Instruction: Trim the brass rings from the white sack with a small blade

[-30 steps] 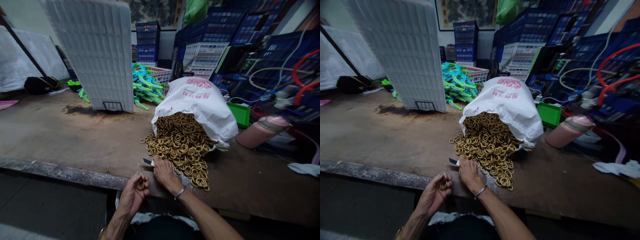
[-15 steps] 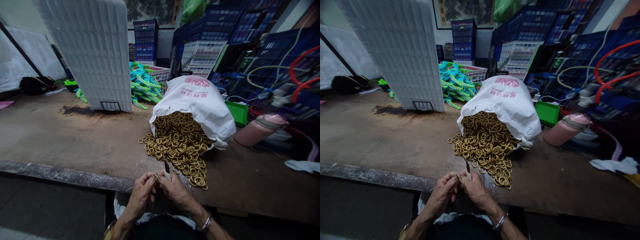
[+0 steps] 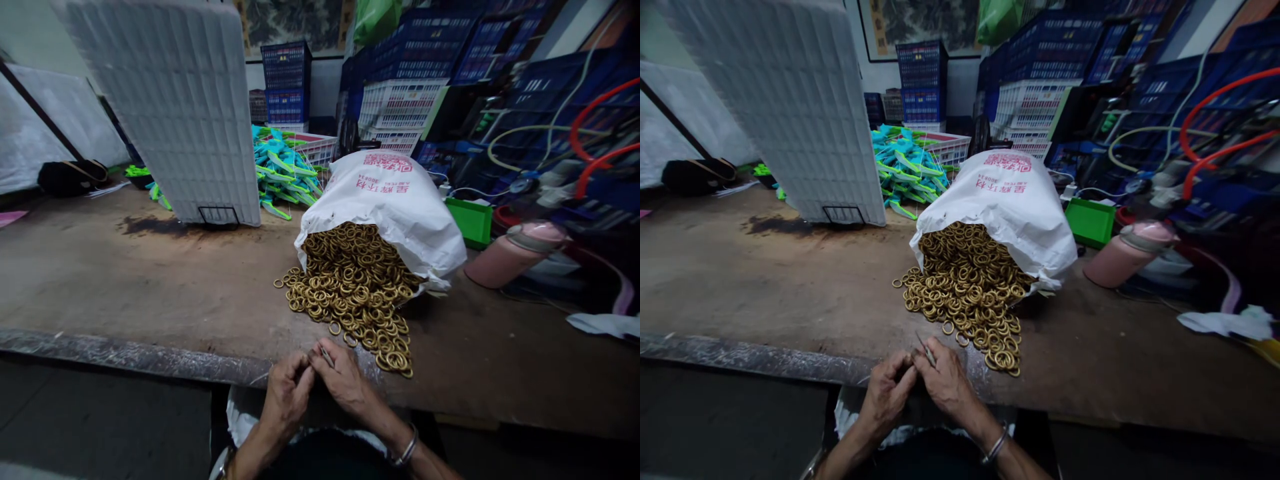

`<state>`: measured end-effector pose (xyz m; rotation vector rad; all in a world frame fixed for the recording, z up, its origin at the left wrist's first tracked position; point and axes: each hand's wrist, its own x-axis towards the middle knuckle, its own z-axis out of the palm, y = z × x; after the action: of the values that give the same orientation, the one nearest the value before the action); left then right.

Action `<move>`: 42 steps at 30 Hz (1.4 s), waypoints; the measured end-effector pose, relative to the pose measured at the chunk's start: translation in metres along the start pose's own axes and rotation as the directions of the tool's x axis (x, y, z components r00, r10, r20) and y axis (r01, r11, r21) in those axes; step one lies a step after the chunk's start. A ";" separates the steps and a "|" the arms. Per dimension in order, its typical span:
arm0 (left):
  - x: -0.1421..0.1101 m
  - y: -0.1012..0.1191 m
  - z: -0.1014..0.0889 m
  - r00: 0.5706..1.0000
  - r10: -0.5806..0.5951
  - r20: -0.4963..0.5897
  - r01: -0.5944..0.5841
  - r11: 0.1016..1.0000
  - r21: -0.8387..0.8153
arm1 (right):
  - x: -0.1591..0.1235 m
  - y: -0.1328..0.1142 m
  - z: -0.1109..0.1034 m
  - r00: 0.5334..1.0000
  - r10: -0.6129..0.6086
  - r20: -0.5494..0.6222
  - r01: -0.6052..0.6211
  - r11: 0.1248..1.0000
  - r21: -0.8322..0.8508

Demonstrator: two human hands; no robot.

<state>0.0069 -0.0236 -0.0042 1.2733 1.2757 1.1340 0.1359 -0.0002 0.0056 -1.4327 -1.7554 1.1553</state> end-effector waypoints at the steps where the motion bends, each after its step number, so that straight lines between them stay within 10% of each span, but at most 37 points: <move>1: 0.000 0.000 0.001 1.000 -0.006 0.007 0.006 1.000 -0.004 | 0.001 0.001 0.001 1.000 0.014 -0.007 -0.014 1.000 -0.006; 13: -0.002 0.003 -0.002 0.902 -0.344 0.261 0.416 0.854 -0.312 | 0.004 0.002 0.001 0.981 0.191 0.019 -0.188 0.937 0.294; 24: 0.001 0.003 -0.004 0.923 -0.342 0.176 0.371 0.913 -0.168 | 0.004 0.001 0.002 0.999 -0.023 -0.031 0.022 0.999 -0.039; 42: 0.000 0.002 0.001 0.933 -0.312 0.180 0.345 0.918 -0.196 | 0.007 0.001 0.003 0.997 0.072 -0.031 -0.071 0.997 0.041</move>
<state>0.0082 -0.0232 -0.0021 0.9132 1.1634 0.8962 0.1319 0.0062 0.0029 -1.4930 -1.6621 1.1911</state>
